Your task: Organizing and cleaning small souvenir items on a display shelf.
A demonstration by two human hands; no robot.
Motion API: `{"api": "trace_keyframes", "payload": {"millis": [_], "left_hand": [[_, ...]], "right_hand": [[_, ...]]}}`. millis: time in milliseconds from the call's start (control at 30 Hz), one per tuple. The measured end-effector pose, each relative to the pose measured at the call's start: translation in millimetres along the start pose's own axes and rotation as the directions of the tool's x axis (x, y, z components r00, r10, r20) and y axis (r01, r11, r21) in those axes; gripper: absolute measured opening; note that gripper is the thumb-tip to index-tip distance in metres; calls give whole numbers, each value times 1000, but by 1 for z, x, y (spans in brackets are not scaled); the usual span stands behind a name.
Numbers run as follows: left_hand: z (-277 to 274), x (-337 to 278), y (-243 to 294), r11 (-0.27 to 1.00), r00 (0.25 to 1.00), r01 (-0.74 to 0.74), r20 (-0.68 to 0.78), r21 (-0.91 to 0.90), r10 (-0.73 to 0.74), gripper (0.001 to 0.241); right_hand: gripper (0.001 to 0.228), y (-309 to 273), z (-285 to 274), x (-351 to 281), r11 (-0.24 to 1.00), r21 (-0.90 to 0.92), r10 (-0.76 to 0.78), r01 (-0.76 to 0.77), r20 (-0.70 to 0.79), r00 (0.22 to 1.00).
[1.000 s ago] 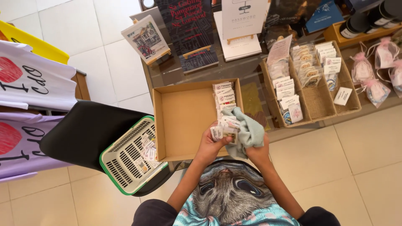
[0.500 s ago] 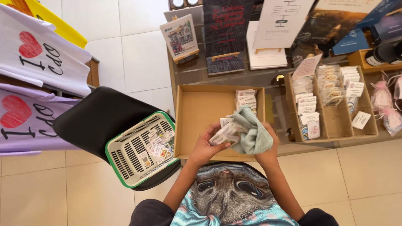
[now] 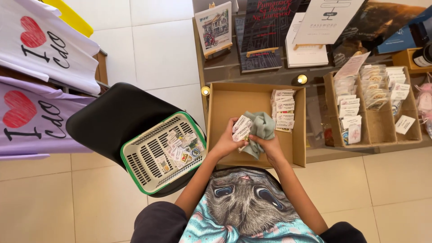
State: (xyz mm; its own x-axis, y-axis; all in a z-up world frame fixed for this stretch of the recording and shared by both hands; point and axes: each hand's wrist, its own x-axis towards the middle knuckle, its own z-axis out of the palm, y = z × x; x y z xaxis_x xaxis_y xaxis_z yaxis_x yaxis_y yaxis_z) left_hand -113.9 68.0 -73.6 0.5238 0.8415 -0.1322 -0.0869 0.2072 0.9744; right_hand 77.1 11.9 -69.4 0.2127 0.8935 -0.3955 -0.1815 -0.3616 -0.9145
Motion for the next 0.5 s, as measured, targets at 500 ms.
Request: {"api": "trace_keyframes", "payload": {"millis": [500], "left_hand": [[-41, -41, 54, 973, 993, 63, -84, -223, -84, 69]], "right_hand": [[43, -18, 42, -20, 999, -37, 40, -39, 3, 999]]}}
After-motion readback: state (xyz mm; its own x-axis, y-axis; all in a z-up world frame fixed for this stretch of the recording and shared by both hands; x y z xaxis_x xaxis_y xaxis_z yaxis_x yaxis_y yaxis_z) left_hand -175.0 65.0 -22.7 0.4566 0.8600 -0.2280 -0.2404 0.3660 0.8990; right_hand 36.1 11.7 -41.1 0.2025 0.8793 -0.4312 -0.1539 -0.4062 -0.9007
